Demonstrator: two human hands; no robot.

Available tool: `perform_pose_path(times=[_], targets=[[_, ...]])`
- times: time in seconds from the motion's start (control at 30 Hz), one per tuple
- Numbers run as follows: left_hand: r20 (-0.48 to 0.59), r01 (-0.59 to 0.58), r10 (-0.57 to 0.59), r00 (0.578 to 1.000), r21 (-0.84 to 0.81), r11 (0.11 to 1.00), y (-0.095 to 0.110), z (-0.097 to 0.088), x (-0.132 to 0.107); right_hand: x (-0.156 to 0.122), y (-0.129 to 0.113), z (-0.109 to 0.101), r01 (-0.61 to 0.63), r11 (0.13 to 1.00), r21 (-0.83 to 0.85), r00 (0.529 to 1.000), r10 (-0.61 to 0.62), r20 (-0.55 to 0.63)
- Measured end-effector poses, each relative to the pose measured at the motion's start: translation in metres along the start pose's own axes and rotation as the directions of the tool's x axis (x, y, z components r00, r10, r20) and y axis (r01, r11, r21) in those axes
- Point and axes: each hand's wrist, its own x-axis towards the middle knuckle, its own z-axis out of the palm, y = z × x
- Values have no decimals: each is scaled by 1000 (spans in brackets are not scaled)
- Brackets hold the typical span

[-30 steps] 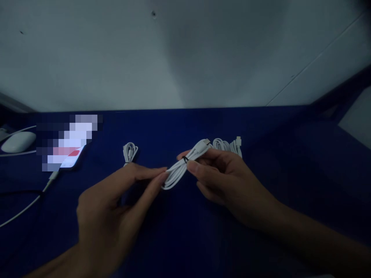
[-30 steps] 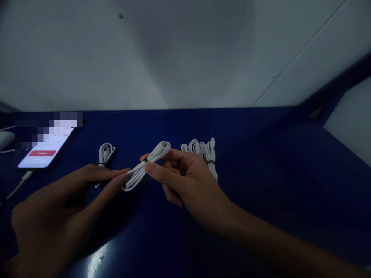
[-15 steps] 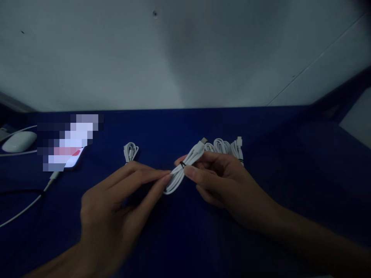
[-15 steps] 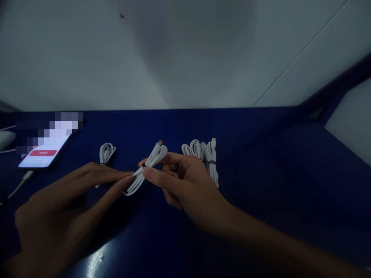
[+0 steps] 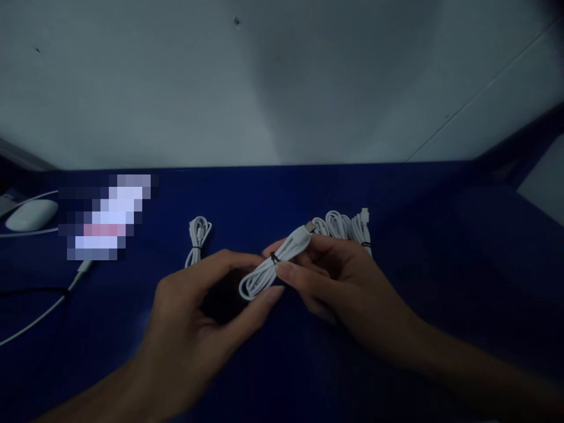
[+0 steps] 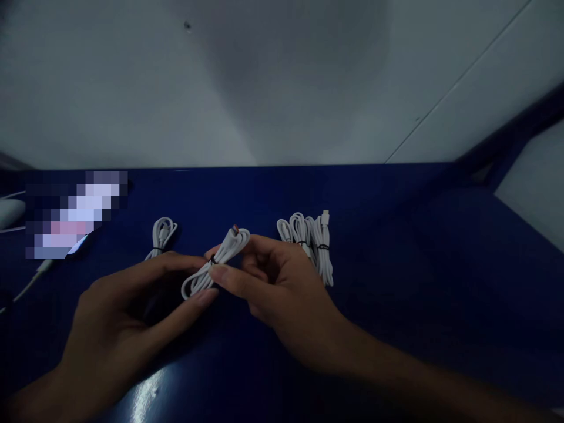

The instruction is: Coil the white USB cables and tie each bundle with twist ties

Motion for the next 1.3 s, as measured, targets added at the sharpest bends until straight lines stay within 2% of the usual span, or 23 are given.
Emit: perform_pose_path(times=[0.13, 0.3, 0.47, 0.57, 0.67, 0.8, 1.0, 1.1, 1.2, 1.3], targets=[[63, -3, 3, 998, 8, 1000, -3, 1, -2, 1, 1, 0, 18, 999, -31, 1000, -19, -22], [172, -2, 8, 985, -36, 999, -5, 2, 2, -2, 2, 0, 22, 1000, -14, 1000, -22, 8], [247, 96, -60, 967, -135, 986, -1, 2, 2, -2, 2, 0, 27, 999, -23, 1000, -26, 9], [307, 221, -159, 938, -182, 958, 5, 0, 0, -1, 1, 0, 34, 999, -7, 999, -34, 40], [385, 342, -250, 888, -192, 920, 13, -2, -2, -2, 0, 0, 60, 998, 19, 995, -62, 83], [426, 349, -244, 871, -187, 918, 18, -3, -3, -4, 3, -1, 66, 997, 36, 989, -70, 133], [495, 357, -241, 835, -152, 922, 19, -4, 0, -6, 5, 0, 41, 999, 5, 990, -41, 135], [499, 360, -229, 836, -184, 915, 21, -4, 0, -7, 3, 0, 39, 999, 11, 990, -40, 133], [483, 338, -181, 857, -260, 904, 20, -1, -2, -9, 1, 1, 32, 999, 11, 990, -33, 139], [434, 308, -179, 883, -248, 919, 19, 0, -3, -9, 0, 1, 32, 999, 6, 989, -33, 145]])
